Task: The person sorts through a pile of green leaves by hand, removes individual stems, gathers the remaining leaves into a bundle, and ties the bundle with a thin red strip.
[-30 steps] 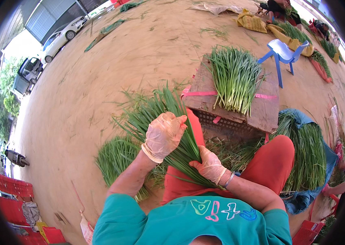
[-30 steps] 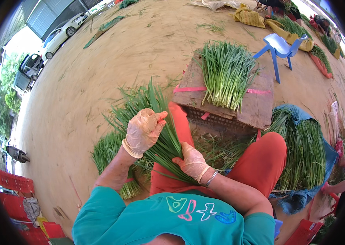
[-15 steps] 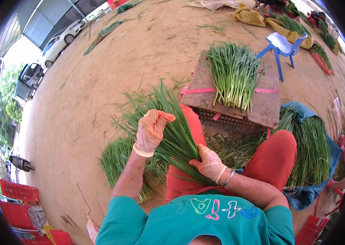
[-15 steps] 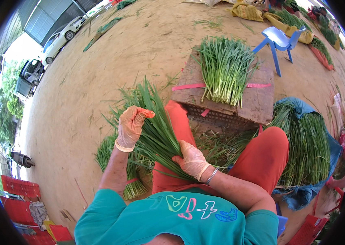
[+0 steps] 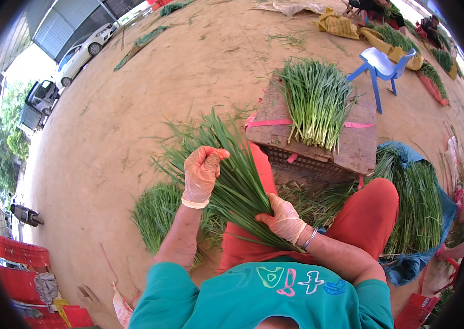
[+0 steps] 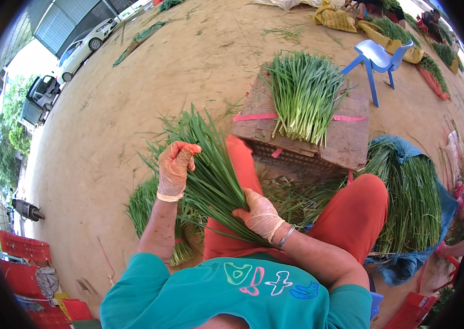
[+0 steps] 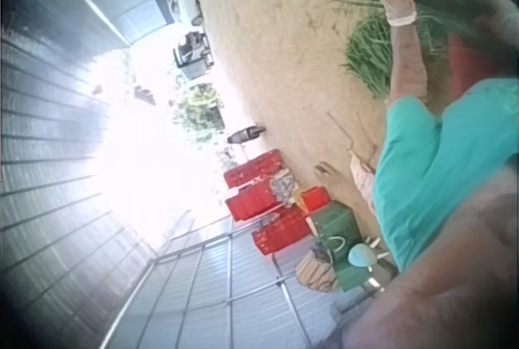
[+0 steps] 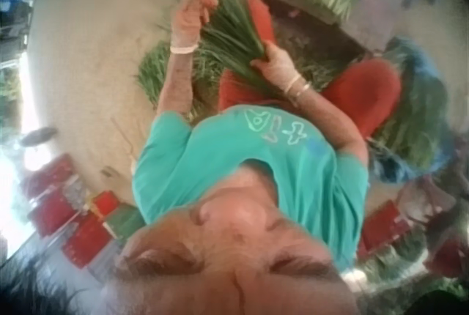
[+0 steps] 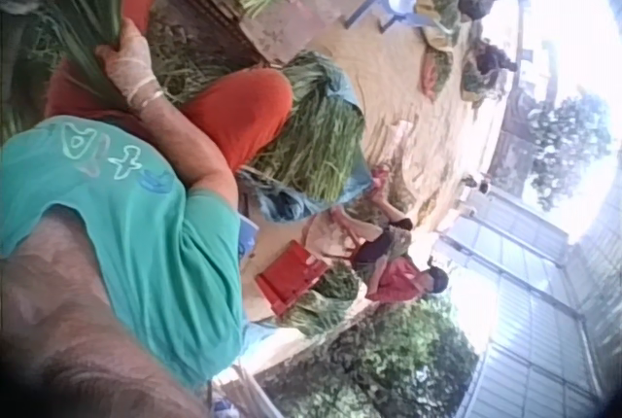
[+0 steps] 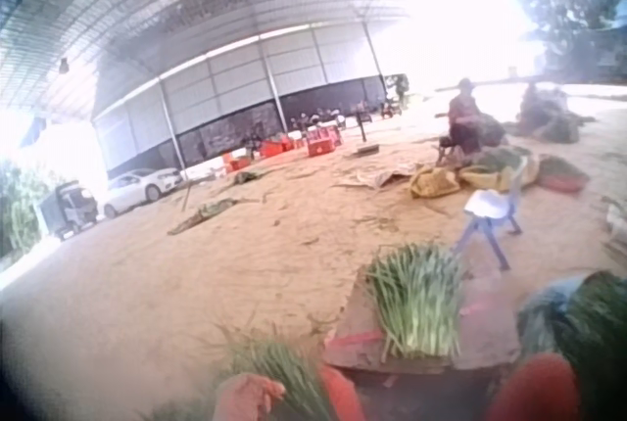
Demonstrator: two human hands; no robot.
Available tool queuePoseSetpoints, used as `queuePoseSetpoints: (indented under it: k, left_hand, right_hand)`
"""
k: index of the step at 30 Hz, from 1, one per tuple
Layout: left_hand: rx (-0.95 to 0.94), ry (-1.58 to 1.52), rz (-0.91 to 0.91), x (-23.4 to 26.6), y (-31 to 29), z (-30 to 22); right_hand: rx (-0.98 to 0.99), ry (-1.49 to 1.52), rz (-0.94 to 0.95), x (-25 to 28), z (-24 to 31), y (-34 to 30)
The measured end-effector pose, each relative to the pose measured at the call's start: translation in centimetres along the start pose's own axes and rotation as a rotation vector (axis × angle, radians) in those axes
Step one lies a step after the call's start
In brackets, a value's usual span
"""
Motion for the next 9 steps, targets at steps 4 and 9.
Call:
queuePoseSetpoints:
  k: [4,9]
  left_hand:
    - [-0.021,0.322,0.024,1.2,0.3,-0.3]
    - [-0.142,0.505,0.136,-0.3,-1.5,0.8]
  right_hand:
    - [-0.033,0.07,0.004,0.3,-0.5,0.2]
    - [-0.039,0.095,0.042,-0.1,-0.4,0.2]
Point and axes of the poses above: each hand's wrist, its own y-axis towards the middle knuckle, its own x-axis out of the back of the hand, z = x × y, the point moved 6 cm from there along y, towards the middle knuckle, and after that the axes turned 11 degrees about -z, right-handed, at the moved point
